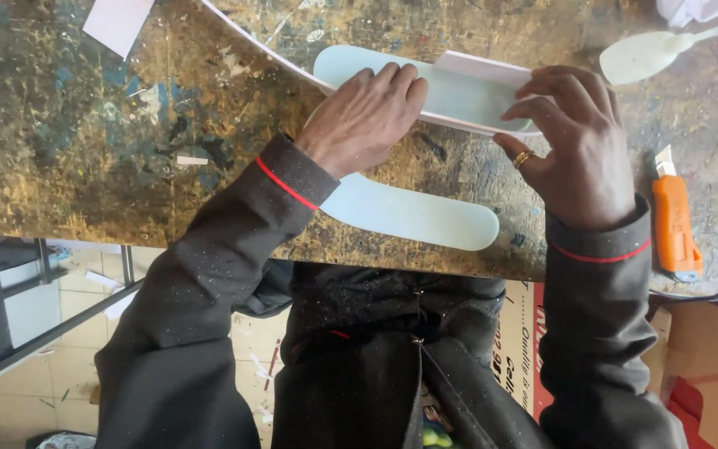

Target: Assembling a 3D letter by gluing a plastic side strip to a 'U' shaped base.

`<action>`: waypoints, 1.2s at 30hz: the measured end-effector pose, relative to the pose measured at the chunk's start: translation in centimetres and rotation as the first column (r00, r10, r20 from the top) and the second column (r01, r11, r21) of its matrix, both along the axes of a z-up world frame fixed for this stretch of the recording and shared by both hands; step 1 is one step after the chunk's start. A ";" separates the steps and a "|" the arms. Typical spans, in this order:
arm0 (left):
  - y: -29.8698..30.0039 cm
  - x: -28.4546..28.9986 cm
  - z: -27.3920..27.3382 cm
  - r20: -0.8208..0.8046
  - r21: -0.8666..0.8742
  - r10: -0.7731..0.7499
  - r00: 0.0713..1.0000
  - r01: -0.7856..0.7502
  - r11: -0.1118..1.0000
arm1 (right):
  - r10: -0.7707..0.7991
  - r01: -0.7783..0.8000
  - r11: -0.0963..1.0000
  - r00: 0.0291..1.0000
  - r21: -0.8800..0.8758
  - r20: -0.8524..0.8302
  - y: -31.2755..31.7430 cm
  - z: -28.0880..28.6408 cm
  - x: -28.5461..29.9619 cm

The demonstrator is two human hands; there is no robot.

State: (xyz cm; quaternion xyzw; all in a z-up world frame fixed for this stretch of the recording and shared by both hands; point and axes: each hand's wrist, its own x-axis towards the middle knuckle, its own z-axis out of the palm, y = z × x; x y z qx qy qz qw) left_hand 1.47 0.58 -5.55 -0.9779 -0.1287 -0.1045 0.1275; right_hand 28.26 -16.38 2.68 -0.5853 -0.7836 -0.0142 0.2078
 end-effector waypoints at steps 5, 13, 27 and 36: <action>-0.2 2.0 0.3 -0.009 -0.086 0.024 1.000 -0.024 0.996 | -0.071 0.074 0.997 0.982 -0.012 0.174 0.7 0.5 0.0; -0.3 3.1 0.4 0.049 -0.061 0.043 0.998 -0.040 0.997 | -0.024 0.095 0.983 0.915 -0.157 0.403 3.7 2.7 -0.9; -0.9 3.1 0.9 0.116 -0.070 0.104 0.988 -0.096 0.993 | -0.064 0.177 0.954 0.909 -0.243 0.413 5.0 2.0 -3.1; -0.4 2.6 1.1 0.077 -0.072 0.105 0.992 -0.099 0.992 | -0.059 0.145 0.972 0.912 -0.184 0.407 4.9 1.9 -3.5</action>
